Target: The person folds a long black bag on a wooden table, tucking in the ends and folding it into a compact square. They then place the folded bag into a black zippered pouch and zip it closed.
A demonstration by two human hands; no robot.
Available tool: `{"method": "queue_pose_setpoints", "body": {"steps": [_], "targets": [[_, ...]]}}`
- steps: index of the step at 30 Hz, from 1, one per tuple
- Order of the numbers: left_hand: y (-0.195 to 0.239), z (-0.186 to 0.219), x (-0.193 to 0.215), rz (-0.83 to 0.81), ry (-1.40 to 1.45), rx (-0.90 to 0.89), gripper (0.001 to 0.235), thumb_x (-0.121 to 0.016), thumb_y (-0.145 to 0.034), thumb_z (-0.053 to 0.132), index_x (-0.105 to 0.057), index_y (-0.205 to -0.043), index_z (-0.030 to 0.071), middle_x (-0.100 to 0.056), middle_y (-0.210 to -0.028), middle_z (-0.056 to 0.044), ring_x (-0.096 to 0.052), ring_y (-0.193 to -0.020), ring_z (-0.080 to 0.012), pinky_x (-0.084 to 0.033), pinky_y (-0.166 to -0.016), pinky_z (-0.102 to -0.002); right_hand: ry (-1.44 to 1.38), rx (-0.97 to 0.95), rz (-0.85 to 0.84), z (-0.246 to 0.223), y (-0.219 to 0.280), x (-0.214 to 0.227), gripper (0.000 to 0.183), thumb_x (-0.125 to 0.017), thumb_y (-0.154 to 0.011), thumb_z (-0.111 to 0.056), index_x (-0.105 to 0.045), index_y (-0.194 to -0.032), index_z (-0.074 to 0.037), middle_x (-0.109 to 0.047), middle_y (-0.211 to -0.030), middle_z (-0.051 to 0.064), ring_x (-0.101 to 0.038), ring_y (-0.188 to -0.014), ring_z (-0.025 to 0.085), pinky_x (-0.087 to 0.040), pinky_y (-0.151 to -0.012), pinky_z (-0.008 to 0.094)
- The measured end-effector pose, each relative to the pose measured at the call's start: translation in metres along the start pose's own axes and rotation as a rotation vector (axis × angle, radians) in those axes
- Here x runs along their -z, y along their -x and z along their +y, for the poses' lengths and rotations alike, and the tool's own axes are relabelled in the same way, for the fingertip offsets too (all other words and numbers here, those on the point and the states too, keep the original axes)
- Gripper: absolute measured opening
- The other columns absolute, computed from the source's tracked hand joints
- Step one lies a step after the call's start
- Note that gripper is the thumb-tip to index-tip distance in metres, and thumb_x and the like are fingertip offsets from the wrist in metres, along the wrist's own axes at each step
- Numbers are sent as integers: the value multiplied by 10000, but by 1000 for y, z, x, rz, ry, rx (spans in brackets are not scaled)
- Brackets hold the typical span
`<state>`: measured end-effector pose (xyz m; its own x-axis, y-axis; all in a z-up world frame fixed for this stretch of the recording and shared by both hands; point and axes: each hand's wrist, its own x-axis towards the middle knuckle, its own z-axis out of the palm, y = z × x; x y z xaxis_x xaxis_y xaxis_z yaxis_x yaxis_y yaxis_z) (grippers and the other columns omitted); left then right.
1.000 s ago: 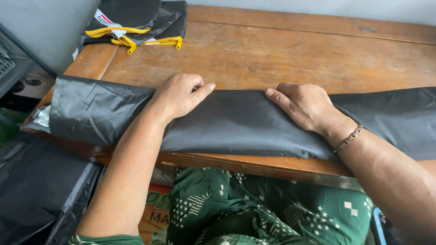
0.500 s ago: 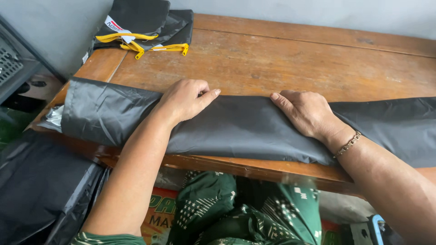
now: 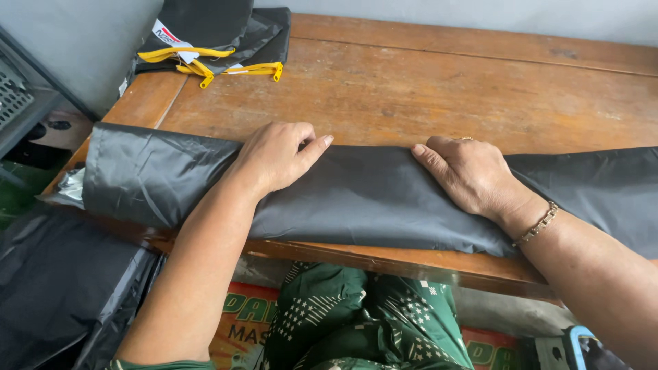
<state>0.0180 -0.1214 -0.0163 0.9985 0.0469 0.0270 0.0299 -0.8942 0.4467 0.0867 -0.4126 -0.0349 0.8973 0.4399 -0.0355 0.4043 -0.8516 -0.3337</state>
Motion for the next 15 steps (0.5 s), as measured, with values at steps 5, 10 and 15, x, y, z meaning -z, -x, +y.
{"method": "queue_pose_setpoints", "body": {"steps": [5,10,15], "targets": [[3,-2,-1,17,-39,-50,471,-476,-1010,495,-728,-883,118,-724,-767,-134,-710,-856,-339,-542,-781,-458,11,-6,-7,3,-2,-3,654,-292,-1093,-654,-667,-937,-141,-682,-827,243,-676,-995,473,-525,-921,542],[6,-3,0,134,-102,-170,402,-545,-1007,446,-689,-899,86,-681,-829,-168,-671,-941,-395,-521,-801,-501,33,-14,-16,-1,-3,-1,644,-298,-1096,-643,-668,-946,-137,-682,-824,250,-677,-995,474,-525,-918,547],[43,51,10,754,-215,-681,202,-636,-1027,159,-647,-950,-27,-562,-1214,-248,-515,-1244,-482,-423,-1076,-605,193,-6,-1,1,-4,-7,489,-355,-1068,-581,-595,-964,-167,-726,-867,176,-673,-940,447,-510,-794,548]]}}
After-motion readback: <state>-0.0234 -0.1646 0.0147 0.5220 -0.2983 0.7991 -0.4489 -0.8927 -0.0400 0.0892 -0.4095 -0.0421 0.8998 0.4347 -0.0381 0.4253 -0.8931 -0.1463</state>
